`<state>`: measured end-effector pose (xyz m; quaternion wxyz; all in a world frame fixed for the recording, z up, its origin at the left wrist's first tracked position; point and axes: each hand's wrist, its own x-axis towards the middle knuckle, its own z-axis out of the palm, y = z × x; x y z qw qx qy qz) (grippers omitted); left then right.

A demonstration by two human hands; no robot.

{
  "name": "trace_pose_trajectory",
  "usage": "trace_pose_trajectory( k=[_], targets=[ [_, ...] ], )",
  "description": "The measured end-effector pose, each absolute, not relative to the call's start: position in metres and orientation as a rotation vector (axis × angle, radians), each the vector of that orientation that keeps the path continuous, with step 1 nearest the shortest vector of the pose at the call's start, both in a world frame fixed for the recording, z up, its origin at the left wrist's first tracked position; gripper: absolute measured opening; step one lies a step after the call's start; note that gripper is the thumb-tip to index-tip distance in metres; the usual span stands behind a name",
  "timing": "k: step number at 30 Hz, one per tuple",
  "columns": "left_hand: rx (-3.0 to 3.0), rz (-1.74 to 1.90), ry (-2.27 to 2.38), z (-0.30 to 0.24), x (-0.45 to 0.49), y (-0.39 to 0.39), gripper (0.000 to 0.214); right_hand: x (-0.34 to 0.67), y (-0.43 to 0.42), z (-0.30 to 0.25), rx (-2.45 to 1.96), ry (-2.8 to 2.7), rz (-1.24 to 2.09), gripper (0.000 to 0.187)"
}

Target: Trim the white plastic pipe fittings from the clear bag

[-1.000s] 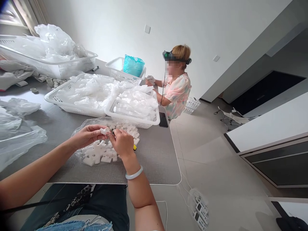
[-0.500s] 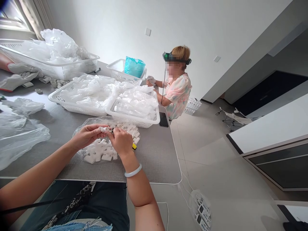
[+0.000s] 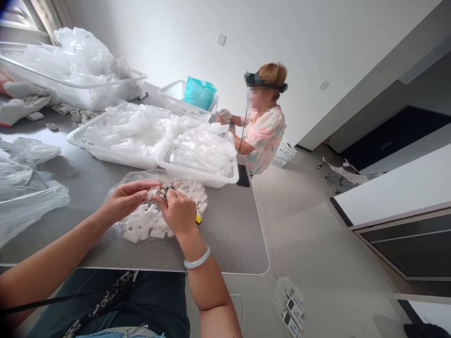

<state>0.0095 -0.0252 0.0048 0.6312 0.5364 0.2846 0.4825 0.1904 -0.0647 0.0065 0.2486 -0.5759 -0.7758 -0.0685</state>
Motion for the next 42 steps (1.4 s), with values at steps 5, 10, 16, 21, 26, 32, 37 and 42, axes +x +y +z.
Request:
trace_pose_trajectory(
  k=[5, 10, 16, 21, 26, 32, 37, 42],
  targets=[
    [1.198, 1.087, 0.643, 0.0127, 0.0115, -0.0272, 0.042, 0.1884, -0.0677, 0.0073, -1.554, -2.079, -0.163, 0.058],
    [1.216, 1.124, 0.638, 0.0106, 0.014, -0.0279, 0.037, 0.1881, -0.0688, 0.0078, -1.584, -2.064, -0.186, 0.057],
    [1.29, 1.23, 0.704, 0.0078, 0.0143, -0.0323, 0.042, 0.1846, -0.073, 0.0107, -1.508, -2.053, -0.183, 0.062],
    [1.337, 1.192, 0.752, 0.0064, 0.013, -0.0322, 0.042, 0.1859, -0.0731, 0.012, -1.506, -1.996, -0.214, 0.069],
    [1.233, 1.197, 0.661, 0.0105, 0.0158, -0.033, 0.036, 0.1867, -0.0735, 0.0116, -1.532, -2.001, -0.179, 0.064],
    [1.227, 1.202, 0.647, 0.0142, 0.0169, -0.0341, 0.027, 0.1859, -0.0736, 0.0142, -1.55, -2.006, -0.1, 0.057],
    [1.337, 1.188, 0.665, 0.0093, 0.0171, -0.034, 0.025, 0.1857, -0.0731, 0.0128, -1.551, -1.957, -0.097, 0.057],
    [1.305, 1.176, 0.667, 0.0099, 0.0182, -0.035, 0.036, 0.187, -0.0727, 0.0111, -1.512, -1.918, -0.154, 0.059]
  ],
)
